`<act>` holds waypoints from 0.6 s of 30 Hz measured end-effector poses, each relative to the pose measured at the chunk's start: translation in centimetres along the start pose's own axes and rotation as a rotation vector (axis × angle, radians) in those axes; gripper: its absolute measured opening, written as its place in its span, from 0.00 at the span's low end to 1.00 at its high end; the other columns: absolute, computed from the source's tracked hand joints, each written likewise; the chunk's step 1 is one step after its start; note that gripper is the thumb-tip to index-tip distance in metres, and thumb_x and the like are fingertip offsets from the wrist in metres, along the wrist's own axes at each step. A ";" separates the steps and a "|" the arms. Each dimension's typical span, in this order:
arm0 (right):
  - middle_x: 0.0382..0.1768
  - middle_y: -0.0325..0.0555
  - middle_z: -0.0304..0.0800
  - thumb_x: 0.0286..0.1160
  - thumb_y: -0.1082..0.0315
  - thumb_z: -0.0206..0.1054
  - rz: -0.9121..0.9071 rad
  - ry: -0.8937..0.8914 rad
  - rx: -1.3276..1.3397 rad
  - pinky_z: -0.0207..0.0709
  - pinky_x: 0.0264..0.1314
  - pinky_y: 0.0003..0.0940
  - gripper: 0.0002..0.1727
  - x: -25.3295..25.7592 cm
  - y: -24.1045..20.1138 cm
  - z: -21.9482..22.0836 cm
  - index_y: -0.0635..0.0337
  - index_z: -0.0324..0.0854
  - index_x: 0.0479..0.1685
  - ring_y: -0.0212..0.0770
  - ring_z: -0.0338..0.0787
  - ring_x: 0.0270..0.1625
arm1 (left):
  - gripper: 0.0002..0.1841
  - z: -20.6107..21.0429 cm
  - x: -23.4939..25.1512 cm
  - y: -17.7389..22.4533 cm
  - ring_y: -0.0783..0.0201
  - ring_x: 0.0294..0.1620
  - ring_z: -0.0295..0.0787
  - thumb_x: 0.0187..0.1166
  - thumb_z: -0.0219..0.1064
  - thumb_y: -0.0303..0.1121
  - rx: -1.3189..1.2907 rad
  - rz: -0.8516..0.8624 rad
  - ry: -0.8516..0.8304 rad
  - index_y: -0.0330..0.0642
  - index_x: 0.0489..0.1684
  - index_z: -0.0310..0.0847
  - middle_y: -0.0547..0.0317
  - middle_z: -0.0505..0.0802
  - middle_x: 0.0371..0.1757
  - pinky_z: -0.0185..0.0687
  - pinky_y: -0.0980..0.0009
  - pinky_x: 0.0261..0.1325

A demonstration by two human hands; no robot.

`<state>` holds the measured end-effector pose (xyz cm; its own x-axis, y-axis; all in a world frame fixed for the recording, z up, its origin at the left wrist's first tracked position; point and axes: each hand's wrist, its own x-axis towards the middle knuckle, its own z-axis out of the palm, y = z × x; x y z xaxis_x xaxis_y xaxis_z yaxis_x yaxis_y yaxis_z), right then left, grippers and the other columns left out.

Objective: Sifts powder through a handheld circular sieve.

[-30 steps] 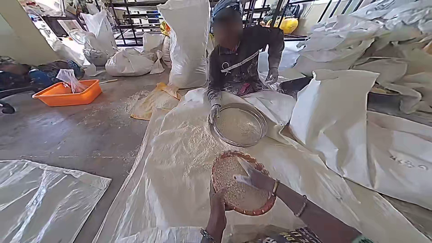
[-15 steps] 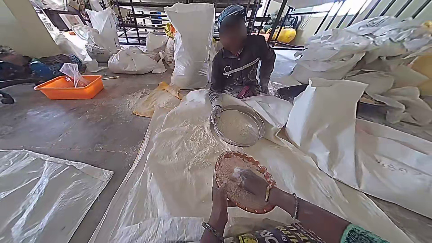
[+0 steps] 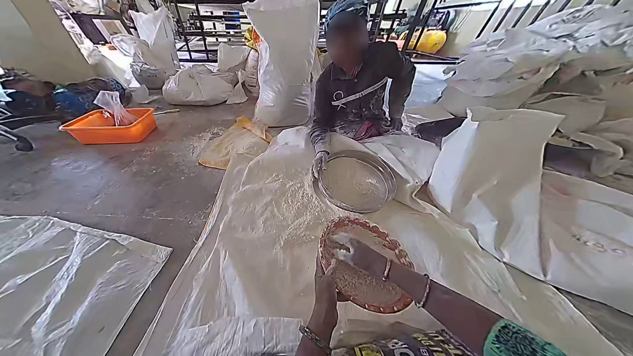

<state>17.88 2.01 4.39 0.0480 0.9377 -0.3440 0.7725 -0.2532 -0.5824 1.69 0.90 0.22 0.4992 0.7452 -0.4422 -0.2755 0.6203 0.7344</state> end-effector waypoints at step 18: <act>0.88 0.66 0.61 0.78 0.63 0.72 0.128 -0.337 -0.395 0.48 0.94 0.54 0.39 -4.7 -1.3 -2.1 0.62 0.63 0.89 0.61 0.58 0.92 | 0.30 0.1 0.3 -0.8 0.41 0.69 0.78 0.94 0.44 0.38 -0.068 -0.040 0.066 0.52 0.95 0.41 0.33 0.71 0.81 0.79 0.43 0.60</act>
<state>17.96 -1.61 8.34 0.0014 0.7602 -0.6497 0.9564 -0.1907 -0.2210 2.18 0.65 -0.42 0.4566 0.7325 -0.5050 -0.3127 0.6635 0.6797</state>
